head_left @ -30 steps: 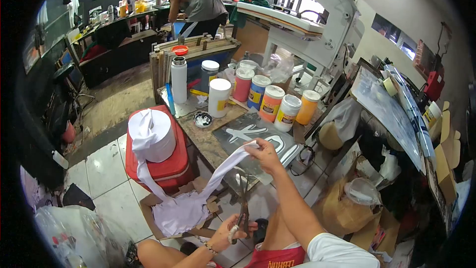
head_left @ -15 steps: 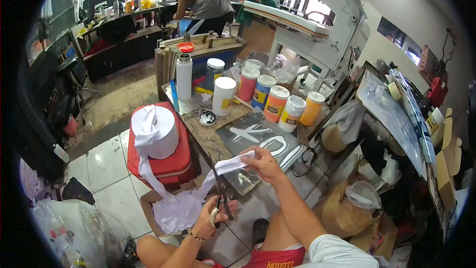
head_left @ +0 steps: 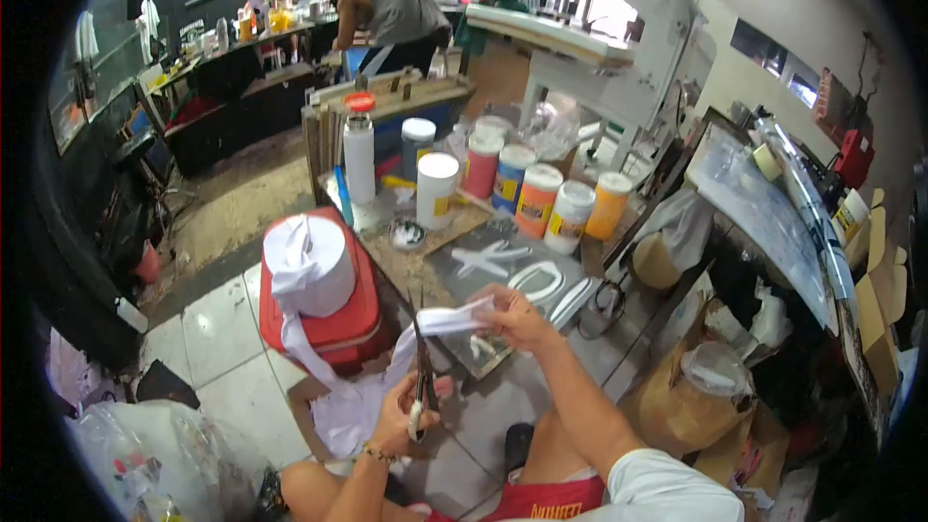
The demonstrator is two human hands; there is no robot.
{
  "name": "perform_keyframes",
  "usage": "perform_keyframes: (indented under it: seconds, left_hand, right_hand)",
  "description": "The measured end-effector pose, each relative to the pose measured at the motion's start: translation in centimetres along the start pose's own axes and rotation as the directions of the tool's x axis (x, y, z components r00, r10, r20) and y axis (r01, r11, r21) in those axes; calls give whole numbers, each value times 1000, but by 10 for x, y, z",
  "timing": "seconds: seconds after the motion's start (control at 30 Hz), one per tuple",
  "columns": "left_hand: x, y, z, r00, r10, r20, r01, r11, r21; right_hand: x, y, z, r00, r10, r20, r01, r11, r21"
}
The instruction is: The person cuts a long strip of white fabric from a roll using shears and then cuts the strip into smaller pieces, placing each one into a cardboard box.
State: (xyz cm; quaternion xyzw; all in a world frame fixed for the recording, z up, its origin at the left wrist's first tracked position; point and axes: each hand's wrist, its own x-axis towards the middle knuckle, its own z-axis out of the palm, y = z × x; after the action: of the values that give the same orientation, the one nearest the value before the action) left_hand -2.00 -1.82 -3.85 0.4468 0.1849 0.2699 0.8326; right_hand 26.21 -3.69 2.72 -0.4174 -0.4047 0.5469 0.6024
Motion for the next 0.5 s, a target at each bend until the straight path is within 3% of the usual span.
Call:
perform_keyframes:
  seconds: [0.07,0.1,0.17,0.23,0.33,0.5]
  left_hand:
    - [-3,0,-3,994,93,56,-99,987,130]
    - [-4,0,-7,999,8,36,-12,992,122]
    - [-4,5,-6,996,-89,-7,89,989,117]
    - [-6,12,6,1000,10,26,-10,1000,23]
    - [-8,16,5,998,-22,51,14,990,143]
    - [-7,17,10,996,-86,34,81,989,125]
  right_hand:
    - [-4,3,-2,998,-9,-57,9,1000,7]
    - [-5,0,0,995,41,-89,-41,999,4]
    - [-1,-1,1,998,-8,57,4,997,74]
    - [-3,-4,2,997,8,72,-17,993,116]
    - [-3,-4,-2,994,10,106,-23,992,126]
    - [-5,-7,-11,991,26,132,-36,997,75]
